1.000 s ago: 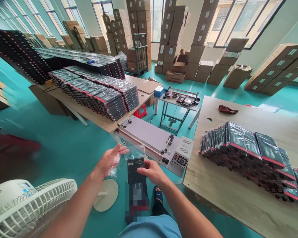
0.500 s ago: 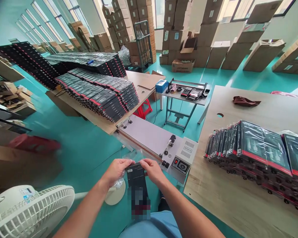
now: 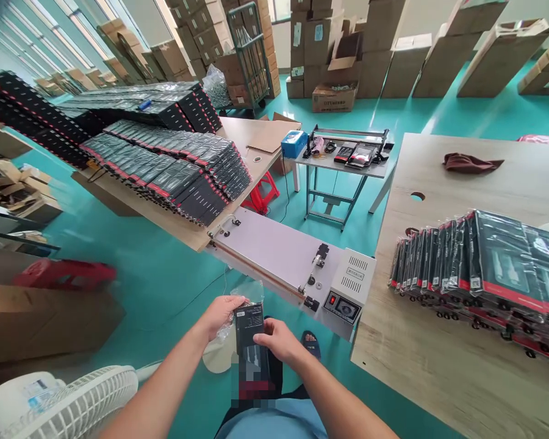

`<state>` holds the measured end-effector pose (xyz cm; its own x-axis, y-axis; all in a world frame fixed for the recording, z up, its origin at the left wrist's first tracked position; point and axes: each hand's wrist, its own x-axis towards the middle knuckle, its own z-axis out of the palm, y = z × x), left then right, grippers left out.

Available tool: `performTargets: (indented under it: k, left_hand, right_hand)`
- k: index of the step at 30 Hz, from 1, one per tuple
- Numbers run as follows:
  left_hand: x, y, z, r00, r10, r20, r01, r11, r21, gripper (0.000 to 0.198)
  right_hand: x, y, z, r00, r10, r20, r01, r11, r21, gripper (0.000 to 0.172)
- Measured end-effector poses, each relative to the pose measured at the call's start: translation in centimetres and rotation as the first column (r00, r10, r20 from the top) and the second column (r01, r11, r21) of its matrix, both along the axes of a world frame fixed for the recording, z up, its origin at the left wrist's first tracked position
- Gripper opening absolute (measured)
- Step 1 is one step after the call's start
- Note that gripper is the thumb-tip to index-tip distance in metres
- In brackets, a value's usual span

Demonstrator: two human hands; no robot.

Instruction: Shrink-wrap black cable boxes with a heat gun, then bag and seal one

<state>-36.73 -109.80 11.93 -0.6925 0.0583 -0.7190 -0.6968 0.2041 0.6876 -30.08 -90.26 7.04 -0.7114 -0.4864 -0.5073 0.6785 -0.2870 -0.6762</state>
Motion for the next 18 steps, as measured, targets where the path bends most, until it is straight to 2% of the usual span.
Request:
performTargets:
  k: [3,6,10,14,18]
  left_hand:
    - [-2.8,-2.1,-2.8,1.000,0.007,0.024,-0.004,0.993,-0.114,0.073]
    - [-5.5,-5.6,-5.0,0.996,0.069,0.055,-0.054,0.969,-0.243,0.080]
    - [-7.6,-10.5,-7.4,0.992,0.060,0.108,-0.027,0.959,-0.282,0.074]
    - [-8.5,-13.2,-9.8,0.988,-0.024,0.153,0.073,0.944,-0.321,0.055]
    - [-8.4,-14.4,-11.3,0.961,-0.194,0.199,0.252,0.907,-0.337,0.044]
  right_hand:
    - [-0.4,-2.7,-2.7,0.993,-0.036,0.116,0.033,0.999,0.022,0.021]
    - [-1.5,-5.6,-5.5,0.964,-0.122,0.235,0.102,0.990,0.097,0.016]
    - [-3.8,-8.6,-8.5,0.920,-0.260,0.293,0.216,0.960,0.176,0.021]
    - [-6.0,-10.0,-10.2,0.880,-0.364,0.305,0.307,0.926,0.221,0.025]
    - [-7.1,-10.4,-10.8,0.858,-0.415,0.304,0.352,0.905,0.241,0.025]
